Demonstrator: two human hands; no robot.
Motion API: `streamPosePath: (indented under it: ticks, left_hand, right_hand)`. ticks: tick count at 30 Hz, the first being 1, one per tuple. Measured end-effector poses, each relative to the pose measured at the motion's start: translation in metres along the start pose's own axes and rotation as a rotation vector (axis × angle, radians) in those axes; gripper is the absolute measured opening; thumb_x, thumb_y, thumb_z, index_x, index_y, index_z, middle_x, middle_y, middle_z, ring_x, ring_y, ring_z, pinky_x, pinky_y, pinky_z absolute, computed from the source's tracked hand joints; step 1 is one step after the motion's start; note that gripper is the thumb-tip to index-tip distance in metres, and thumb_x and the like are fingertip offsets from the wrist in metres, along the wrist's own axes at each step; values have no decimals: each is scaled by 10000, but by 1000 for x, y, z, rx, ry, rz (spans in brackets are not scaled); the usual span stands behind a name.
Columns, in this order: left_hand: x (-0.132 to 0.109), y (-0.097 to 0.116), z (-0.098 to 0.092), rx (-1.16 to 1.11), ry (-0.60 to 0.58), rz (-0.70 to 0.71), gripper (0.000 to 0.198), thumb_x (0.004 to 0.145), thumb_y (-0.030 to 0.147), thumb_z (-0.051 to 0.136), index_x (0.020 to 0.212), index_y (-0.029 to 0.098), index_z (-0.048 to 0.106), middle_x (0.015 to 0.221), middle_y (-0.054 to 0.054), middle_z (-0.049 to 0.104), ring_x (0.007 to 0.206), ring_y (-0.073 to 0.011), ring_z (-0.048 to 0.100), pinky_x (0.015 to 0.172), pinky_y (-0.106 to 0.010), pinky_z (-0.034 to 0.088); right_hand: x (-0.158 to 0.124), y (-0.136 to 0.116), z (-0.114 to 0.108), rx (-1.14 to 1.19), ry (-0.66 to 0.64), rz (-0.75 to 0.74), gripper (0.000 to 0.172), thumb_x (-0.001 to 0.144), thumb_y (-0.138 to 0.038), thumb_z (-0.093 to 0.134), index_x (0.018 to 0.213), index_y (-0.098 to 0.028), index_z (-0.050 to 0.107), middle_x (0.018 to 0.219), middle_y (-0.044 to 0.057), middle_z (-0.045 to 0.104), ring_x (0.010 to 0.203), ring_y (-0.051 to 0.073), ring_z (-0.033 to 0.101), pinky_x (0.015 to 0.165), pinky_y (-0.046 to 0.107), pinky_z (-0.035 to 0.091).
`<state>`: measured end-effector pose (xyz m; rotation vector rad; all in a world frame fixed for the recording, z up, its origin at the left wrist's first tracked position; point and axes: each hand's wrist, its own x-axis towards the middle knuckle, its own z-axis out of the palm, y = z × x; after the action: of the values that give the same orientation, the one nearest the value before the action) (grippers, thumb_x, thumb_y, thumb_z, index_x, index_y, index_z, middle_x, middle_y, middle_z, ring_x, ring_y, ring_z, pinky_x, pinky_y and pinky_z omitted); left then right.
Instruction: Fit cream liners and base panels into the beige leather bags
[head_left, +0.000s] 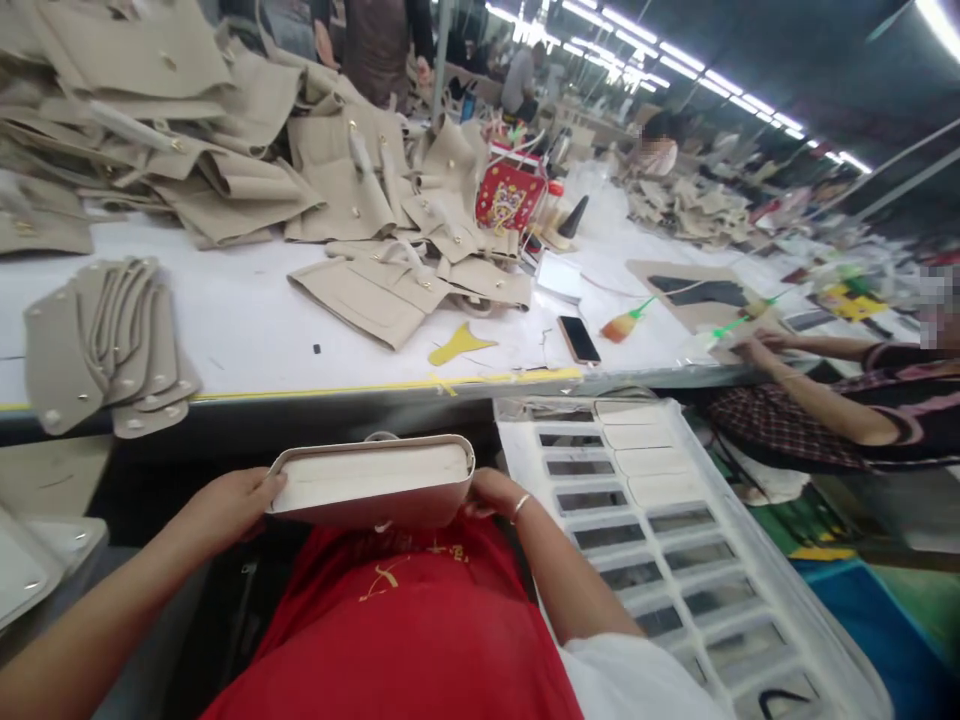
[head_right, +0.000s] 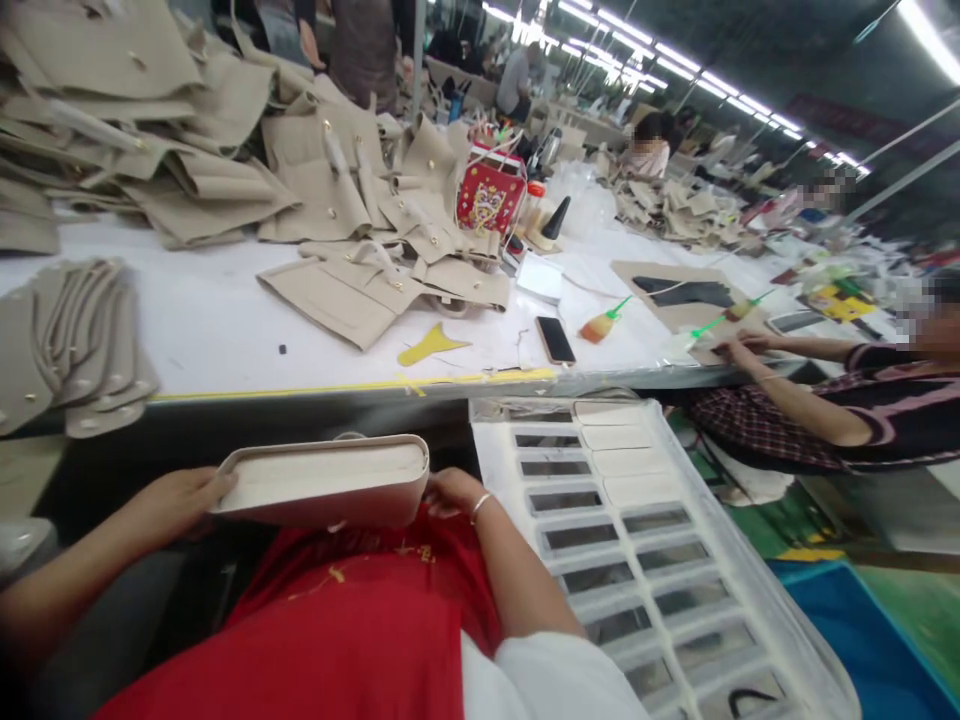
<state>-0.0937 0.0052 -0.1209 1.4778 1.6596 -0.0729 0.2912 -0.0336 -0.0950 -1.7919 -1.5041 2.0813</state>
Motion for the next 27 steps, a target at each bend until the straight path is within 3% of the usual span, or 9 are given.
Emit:
streamPosePath:
  ticks: [3,5,8,10,19,21,23,25,27]
  left_hand:
    - [-2,3,-3,275,91,135,458,819,490,299,828,160,616,769,-108,665,792,-300,636,691,-365,474]
    - [-4,4,-4,373,134,176,488,843,470,256,884,147,620,899,-142,667,899,-319,615,757,-394,453]
    - [-9,6,-3,425,142,169,516,857,467,225,926,148,625,972,-155,659,930,-325,607,768,-404,449]
    - [-10,6,-2,437,150,176,514,857,461,224,929,159,633,974,-146,663,929,-323,610,772,-402,452]
    - [-2,13,-16,528,93,204,478,858,412,244,914,147,638,964,-134,659,906,-303,613,804,-398,450]
    - [-12,20,-13,594,207,238,454,860,397,265,911,136,633,958,-148,648,872,-317,609,777,-429,452]
    - [-24,36,-2,651,414,374,419,862,387,313,982,123,615,1030,-166,618,936,-325,578,818,-449,435]
    - [-32,60,16,644,537,656,413,864,403,378,1104,127,571,1160,-156,569,1056,-299,517,914,-424,395]
    - [-32,85,40,623,432,975,472,846,467,445,1188,152,531,1253,-121,530,1089,-258,493,940,-374,385]
  right_hand:
    - [-2,-17,-10,-33,278,65,599,885,-607,233,999,-115,556,862,103,635,633,137,604,585,273,493]
    - [-5,-31,-7,-246,400,84,591,857,-618,293,839,-113,601,719,116,651,559,154,603,551,261,472]
    - [-9,-46,11,-714,469,72,380,834,-393,438,679,-113,644,648,144,657,639,211,631,612,276,457]
    - [-7,-47,25,-857,533,81,319,810,-268,420,710,-101,673,731,174,674,739,251,642,655,301,452]
    - [1,-40,38,-919,623,124,339,825,-214,362,825,-87,676,846,206,668,829,283,634,701,343,449]
    - [1,-40,38,-945,629,129,331,830,-215,362,816,-91,669,837,209,666,821,278,636,697,342,448]
    - [1,-39,38,-954,627,124,328,831,-220,361,807,-99,665,828,202,666,813,280,638,691,344,448]
    - [2,-36,37,-950,631,123,333,833,-233,354,805,-113,664,820,184,670,805,281,641,687,348,449]
    - [2,-35,38,-952,645,118,344,838,-250,341,804,-126,660,818,167,673,805,279,642,689,350,448]
